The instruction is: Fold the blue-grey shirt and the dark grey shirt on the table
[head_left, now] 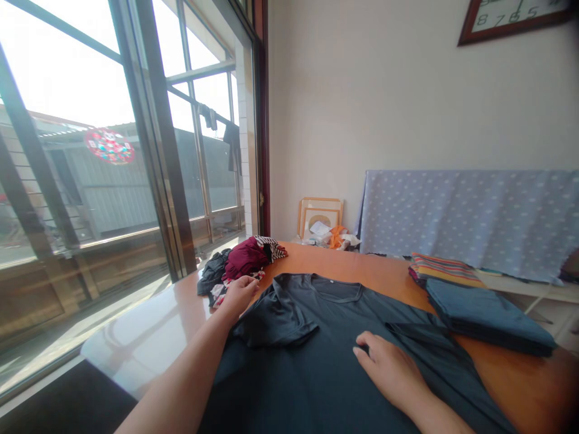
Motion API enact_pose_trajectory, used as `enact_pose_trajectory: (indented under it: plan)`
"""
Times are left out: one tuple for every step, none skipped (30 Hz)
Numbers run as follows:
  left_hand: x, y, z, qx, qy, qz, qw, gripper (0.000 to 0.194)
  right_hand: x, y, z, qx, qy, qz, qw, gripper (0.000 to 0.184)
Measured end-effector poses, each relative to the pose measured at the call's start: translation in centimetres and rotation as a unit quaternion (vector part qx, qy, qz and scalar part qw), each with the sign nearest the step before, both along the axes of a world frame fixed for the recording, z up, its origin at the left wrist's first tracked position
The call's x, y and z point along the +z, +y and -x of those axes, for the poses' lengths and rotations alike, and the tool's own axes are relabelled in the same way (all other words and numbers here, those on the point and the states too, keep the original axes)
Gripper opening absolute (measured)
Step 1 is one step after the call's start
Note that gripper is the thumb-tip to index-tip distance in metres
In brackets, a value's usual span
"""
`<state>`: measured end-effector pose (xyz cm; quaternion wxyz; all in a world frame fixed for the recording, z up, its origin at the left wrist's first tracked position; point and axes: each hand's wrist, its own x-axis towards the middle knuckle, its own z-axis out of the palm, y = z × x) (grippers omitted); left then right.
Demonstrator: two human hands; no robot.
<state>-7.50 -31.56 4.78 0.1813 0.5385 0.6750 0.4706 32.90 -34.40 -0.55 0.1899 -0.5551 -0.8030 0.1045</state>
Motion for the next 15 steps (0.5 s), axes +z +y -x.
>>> enact_pose_trajectory:
  plan:
    - [-0.2, 0.7, 0.1, -0.001, 0.024, 0.002, 1.0, 0.04, 0.0, 0.0, 0.0, -0.003, 0.0, 0.002, 1.0, 0.021]
    - [-0.3, 1.4, 0.1, -0.007, 0.045, 0.005, 0.999, 0.034, 0.1, 0.0, 0.1, -0.006, 0.001, 0.003, 1.0, 0.02]
    - [-0.3, 2.1, 0.1, -0.015, 0.07, 0.007, 0.997, 0.029, 0.1, 0.0, 0.1, -0.007, 0.003, 0.004, 1.0, 0.02]
    - [-0.3, 2.8, 0.1, -0.024, 0.095, 0.009, 0.995, 0.026, 0.2, 0.0, 0.1, -0.006, 0.004, 0.004, 1.0, 0.02]
    - [-0.3, 3.5, 0.1, -0.035, 0.121, 0.012, 0.992, 0.026, 0.2, 0.0, 0.1, -0.005, 0.006, 0.003, 1.0, 0.019]
    - [-0.3, 4.1, 0.0, -0.047, 0.147, 0.016, 0.988, 0.028, 0.2, 0.1, 0.1, -0.002, 0.008, 0.002, 1.0, 0.019]
    - [-0.3, 4.8, -0.1, -0.058, 0.169, 0.021, 0.984, 0.03, 0.2, 0.1, 0.1, 0.0, 0.01, 0.001, 1.0, 0.019]
    - [-0.3, 5.4, -0.2, -0.069, 0.193, 0.026, 0.979, 0.032, 0.2, 0.1, 0.2, 0.001, 0.011, -0.001, 1.0, 0.018]
    - [-0.3, 6.1, -0.2, -0.08, 0.221, 0.032, 0.971, 0.035, 0.2, 0.1, 0.2, 0.001, 0.012, -0.002, 1.0, 0.018]
    - [-0.2, 6.8, -0.3, -0.092, 0.256, 0.039, 0.961, 0.038, 0.2, 0.1, 0.2, -0.001, 0.012, -0.003, 1.0, 0.018]
    - [-0.1, 7.5, -0.3, -0.107, 0.298, 0.051, 0.947, 0.041, 0.2, 0.2, 0.2, -0.003, 0.012, -0.004, 1.0, 0.018]
    - [0.0, 8.2, -0.3, -0.123, 0.342, 0.068, 0.929, 0.044, 0.2, 0.2, 0.2, -0.005, 0.012, -0.005, 1.0, 0.018]
    - [0.2, 8.9, -0.4, -0.141, 0.382, 0.089, 0.909, 0.046, 0.1, 0.2, 0.2, -0.006, 0.013, -0.005, 1.0, 0.018]
    - [0.5, 9.5, -0.4, -0.157, 0.415, 0.109, 0.889, 0.045, 0.1, 0.2, 0.2, -0.008, 0.014, -0.004, 1.0, 0.018]
    - [0.8, 10.2, -0.4, -0.172, 0.436, 0.127, 0.874, 0.042, 0.1, 0.3, 0.2, -0.009, 0.016, -0.003, 1.0, 0.018]
